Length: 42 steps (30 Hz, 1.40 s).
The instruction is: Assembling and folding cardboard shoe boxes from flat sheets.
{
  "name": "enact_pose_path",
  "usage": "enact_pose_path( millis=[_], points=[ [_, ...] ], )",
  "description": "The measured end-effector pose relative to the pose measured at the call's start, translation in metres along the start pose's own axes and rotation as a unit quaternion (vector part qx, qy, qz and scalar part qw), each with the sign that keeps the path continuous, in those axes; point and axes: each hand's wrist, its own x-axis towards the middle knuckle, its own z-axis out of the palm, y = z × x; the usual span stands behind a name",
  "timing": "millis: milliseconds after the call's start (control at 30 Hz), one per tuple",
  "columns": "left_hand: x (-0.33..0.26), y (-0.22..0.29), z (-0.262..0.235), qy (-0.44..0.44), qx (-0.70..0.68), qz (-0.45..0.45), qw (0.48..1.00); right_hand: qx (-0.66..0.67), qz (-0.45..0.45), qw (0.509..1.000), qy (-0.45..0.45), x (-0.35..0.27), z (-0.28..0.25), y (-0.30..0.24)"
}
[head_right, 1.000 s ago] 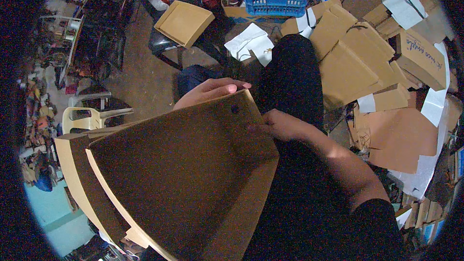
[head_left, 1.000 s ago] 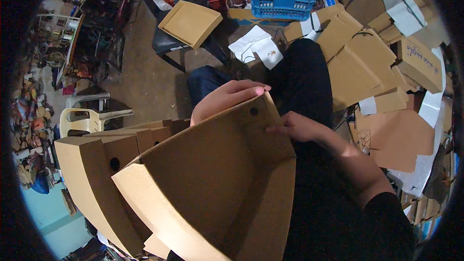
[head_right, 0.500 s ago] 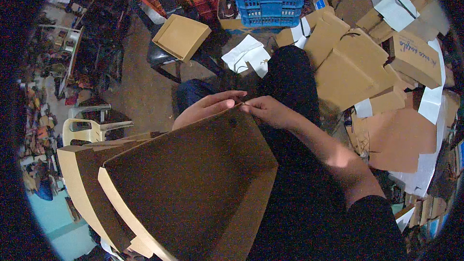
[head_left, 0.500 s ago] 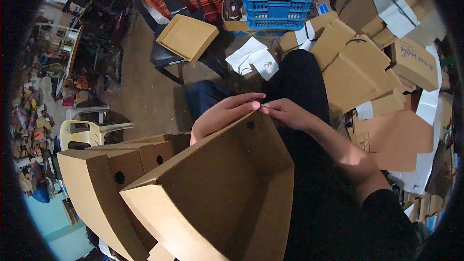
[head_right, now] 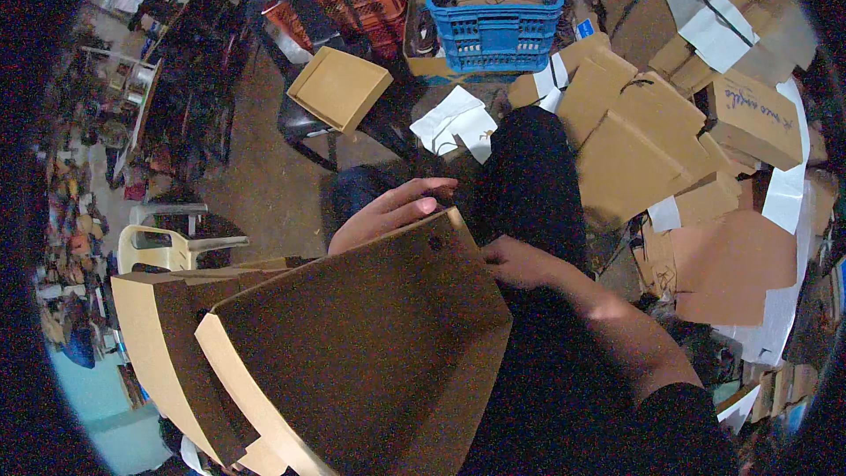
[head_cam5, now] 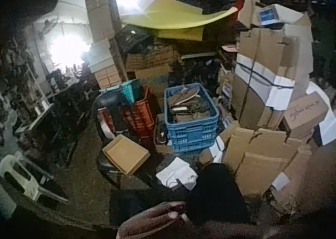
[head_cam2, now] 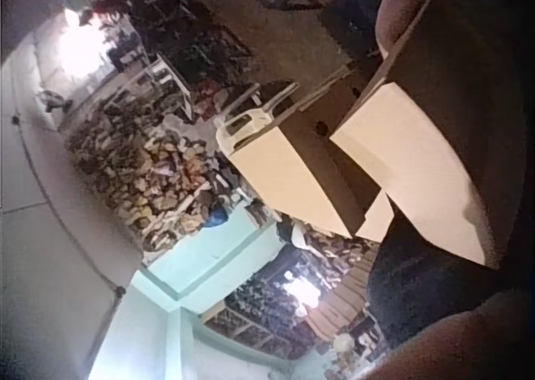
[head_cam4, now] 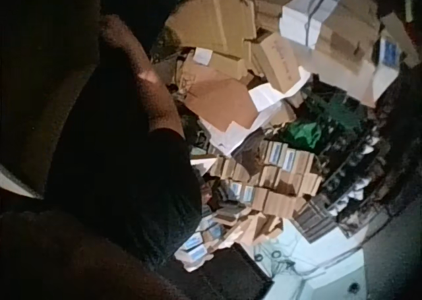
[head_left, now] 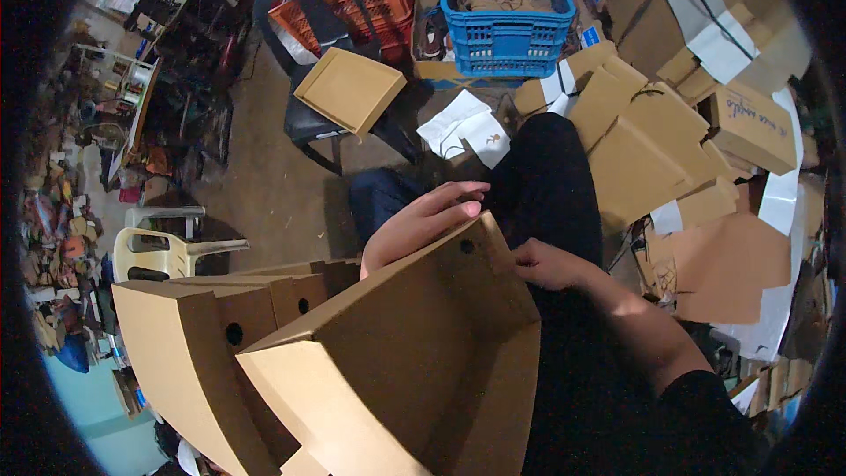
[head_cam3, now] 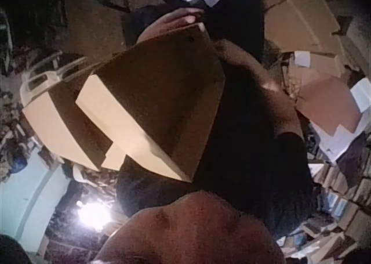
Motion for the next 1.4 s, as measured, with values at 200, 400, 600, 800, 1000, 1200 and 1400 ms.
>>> enact_pose_path(
  millis=[200,400,600,800,1000,1200,1400],
  points=[
    [0.01,0.0,-0.021,0.005,-0.075,0.102,0.992,0.015,0.068,0.997,-0.037,0.002,-0.01,-0.017],
    [0.043,-0.085,-0.06,0.311,-0.111,0.209,0.92,-0.033,-0.003,0.978,0.204,-0.021,-0.063,0.002],
    [0.015,-0.113,-0.042,0.398,-0.267,0.139,0.867,-0.113,0.148,0.914,0.362,-0.069,-0.134,-0.048],
    [-0.022,-0.091,-0.027,0.388,-0.328,0.151,0.848,-0.291,0.263,0.877,0.279,-0.074,-0.142,-0.121],
    [-0.036,-0.075,-0.017,0.358,-0.184,0.177,0.898,-0.343,0.17,0.868,0.316,-0.057,-0.143,-0.094],
    [-0.025,-0.074,-0.008,0.296,-0.157,0.113,0.935,-0.237,0.143,0.873,0.401,-0.052,-0.149,-0.057],
    [-0.036,-0.069,-0.003,0.297,-0.16,0.101,0.936,0.314,0.134,0.838,0.427,-0.042,-0.105,-0.034]
  ],
)
